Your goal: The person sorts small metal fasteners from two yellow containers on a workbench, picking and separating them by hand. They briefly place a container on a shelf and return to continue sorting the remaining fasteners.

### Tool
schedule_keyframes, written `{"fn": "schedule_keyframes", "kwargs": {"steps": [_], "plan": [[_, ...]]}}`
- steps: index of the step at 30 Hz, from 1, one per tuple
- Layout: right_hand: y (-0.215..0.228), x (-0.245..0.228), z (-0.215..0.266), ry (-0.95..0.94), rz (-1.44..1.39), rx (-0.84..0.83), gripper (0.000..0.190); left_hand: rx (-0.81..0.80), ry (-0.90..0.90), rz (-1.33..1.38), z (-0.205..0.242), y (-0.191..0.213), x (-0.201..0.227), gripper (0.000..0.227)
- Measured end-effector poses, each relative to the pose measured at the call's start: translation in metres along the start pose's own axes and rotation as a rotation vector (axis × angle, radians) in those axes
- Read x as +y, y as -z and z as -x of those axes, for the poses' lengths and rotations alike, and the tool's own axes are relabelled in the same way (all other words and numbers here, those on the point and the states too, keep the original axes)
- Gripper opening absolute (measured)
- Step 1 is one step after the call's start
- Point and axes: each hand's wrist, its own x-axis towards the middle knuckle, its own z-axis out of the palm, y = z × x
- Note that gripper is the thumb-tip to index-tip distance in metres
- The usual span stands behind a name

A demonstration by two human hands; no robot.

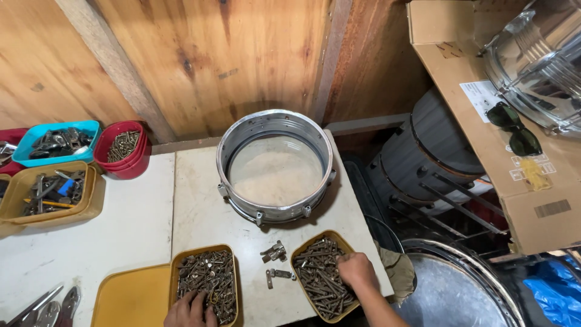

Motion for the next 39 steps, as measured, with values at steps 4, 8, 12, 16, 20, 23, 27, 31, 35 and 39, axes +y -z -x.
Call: {"fn": "schedule_keyframes", "kwargs": {"steps": [4,8,12,16,20,23,27,31,35,39], "plan": [[-0.013,0.006,-0.017,-0.011,0.023,0.000,0.031,0.006,0.008,-0.017,0.005,-0.005,-0.004,0.050],[-0.031,0.021,-0.042,0.067,0.049,0.087,0.037,0.027,-0.018,0.012,0.000,-0.005,-0.004,0.048],[-0.072,0.057,-0.100,0.299,0.140,0.283,0.038,-0.010,0.021,0.003,-0.003,0.013,0.007,0.047],[-0.066,0.063,-0.087,0.440,0.159,0.376,0.036,-0.002,0.003,-0.006,-0.005,0.014,0.006,0.048],[-0.038,0.076,-0.081,0.332,-0.029,0.136,0.037,0.051,-0.010,0.042,-0.008,0.020,0.012,0.044],[-0.038,0.101,-0.099,0.225,-0.413,-0.127,0.023,0.019,0.014,0.030,-0.008,0.024,0.014,0.044],[-0.033,0.108,-0.095,0.098,-0.676,-0.307,0.021,-0.001,0.020,0.026,-0.005,0.016,0.008,0.046],[-0.021,0.099,-0.069,0.197,-0.507,-0.211,0.023,0.020,0.015,0.061,-0.007,0.018,0.006,0.042],[-0.020,0.103,-0.070,0.025,-0.659,-0.406,0.020,0.007,-0.025,0.115,-0.024,0.038,0.025,0.039],[-0.028,0.111,-0.080,-0.042,-0.814,-0.561,0.036,-0.076,0.074,0.312,-0.046,0.083,0.109,0.035]]}}
